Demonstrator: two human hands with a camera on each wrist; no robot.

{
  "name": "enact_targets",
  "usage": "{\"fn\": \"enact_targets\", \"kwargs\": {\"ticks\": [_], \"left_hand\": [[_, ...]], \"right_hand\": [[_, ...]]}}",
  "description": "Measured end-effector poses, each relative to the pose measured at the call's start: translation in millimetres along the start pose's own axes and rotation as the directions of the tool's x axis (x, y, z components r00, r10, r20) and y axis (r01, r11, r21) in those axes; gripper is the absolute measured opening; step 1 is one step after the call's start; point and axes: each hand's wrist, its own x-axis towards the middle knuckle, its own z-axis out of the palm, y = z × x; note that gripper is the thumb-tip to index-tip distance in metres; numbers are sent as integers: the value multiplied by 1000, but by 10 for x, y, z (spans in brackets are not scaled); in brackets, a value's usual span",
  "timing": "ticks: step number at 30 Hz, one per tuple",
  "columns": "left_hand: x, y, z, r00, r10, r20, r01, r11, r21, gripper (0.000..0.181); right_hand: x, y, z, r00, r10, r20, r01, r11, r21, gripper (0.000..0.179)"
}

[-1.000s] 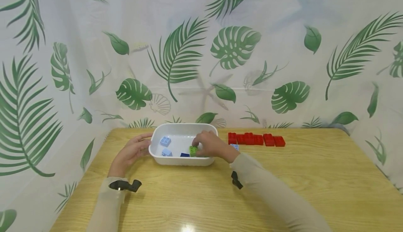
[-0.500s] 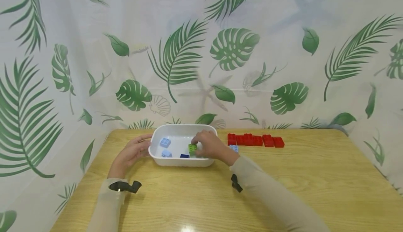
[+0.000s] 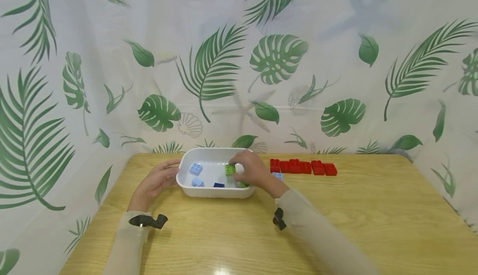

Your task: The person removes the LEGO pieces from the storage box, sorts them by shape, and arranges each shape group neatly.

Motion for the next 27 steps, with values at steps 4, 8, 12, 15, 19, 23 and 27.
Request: {"fn": "enact_targets", "kwargs": {"ticks": [4,8,12,15,19,23,27], "left_hand": [[-5,-8,9,1000,-2,-3,2,1000,4,51],[7,-24,14,1000,-1,-2,1,1000,7,50],[19,-31,20,1000,-5,-8,5,1000,0,48],[25,-30,20,1000,-5,-11,5,1000,1,48],[32,-31,14,1000,-7,-14,7,1000,9,49],[20,-24,6,1000,-8,-15,8,1000,14,50],[0,-10,-3,1000,-9,-13,9,1000,21,51]], "right_hand": [[-66,11,-68,999,48,-21,-48,999,21,28],[-149,59,-152,996,73,-60,-71,997,38,29],[-253,122,-265,992,76,-101,-71,996,55,29],[-336,182,-358,989,90,-119,-82,994,70,30],[-449,296,-476,985,118,-124,-109,991,74,32],[-557,424,-585,983,145,-116,-137,988,75,32],[-648,522,-682,980,180,-87,-172,981,89,31]]}}
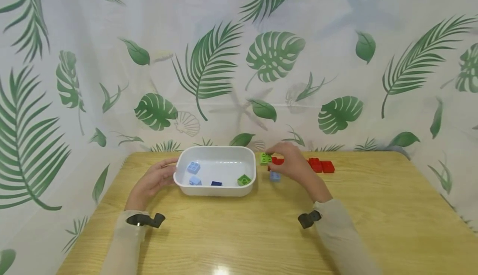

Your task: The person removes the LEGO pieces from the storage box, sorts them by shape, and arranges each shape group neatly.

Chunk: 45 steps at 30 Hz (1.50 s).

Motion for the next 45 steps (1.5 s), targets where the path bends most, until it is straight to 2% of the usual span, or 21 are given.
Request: {"fn": "enact_targets", "kwargs": {"ticks": [4,11,20,30,45], "left_hand": [[-10,14,-16,1000,1,0,-1,1000,-2,52],[-14,34,-43,1000,15,16,-15,1000,1,54],[-8,49,-49,1000,11,-3,-11,1000,8,53],[-14,22,-23,999,32,31,-31,998,-49,50],[-16,-2,-6,999,30,44,-29,999,-24,51]], "right_hand": [[-55,83,-87,999,32,21,-32,999,-4,31],[-129,212,-183,1000,-2,-2,2,1000,-9,30],[-157,279,-269,1000,26,17,-25,999,-27,31],[-218,345,-244,996,57,66,-54,998,-39,30],[-306,464,-146,975,174,140,-172,985,-28,27]]}}
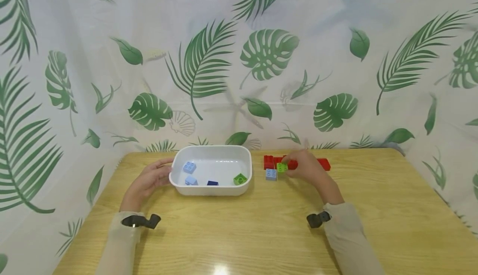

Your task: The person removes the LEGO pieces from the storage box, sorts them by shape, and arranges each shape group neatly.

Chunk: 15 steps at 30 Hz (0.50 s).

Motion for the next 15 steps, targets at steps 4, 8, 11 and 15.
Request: {"fn": "enact_targets", "kwargs": {"ticks": [4,8,11,15], "left_hand": [[2,5,4,1000,-7,-7,7,1000,3,51],[5,-1,0,1000,-9,-10,9,1000,7,51],[1,-3,-3,1000,-8,-8,8,1000,10,51],[-13,9,3,1000,-5,-9,5,1000,15,51]], "right_hand": [[3,17,26,1000,8,26,-8,1000,16,27],[5,14,43,999,18,49,-20,999,29,27],[13,6,58,998,27,53,-28,1000,10,27],[27,2,74,998,38,53,-36,999,-26,26]]}}
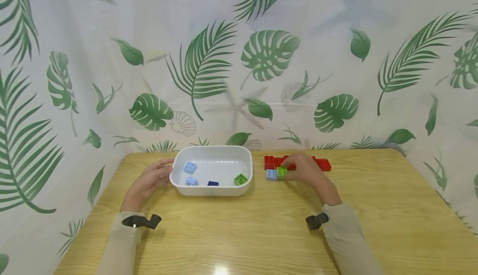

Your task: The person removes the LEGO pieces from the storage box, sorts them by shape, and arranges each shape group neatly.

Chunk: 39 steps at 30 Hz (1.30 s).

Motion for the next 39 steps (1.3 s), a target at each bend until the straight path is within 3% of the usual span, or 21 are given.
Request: {"fn": "enact_targets", "kwargs": {"ticks": [10,19,39], "left_hand": [[11,0,2,1000,-2,-3,2,1000,9,51],[14,-6,-1,1000,-4,-7,4,1000,10,51],[2,0,2,1000,-1,-7,1,1000,10,52]], "right_hand": [[19,46,65,999,-38,-17,38,998,-53,21],[-2,16,83,999,-31,-38,26,991,-129,21],[-8,-24,84,999,-3,-34,-1,992,-129,22]]}}
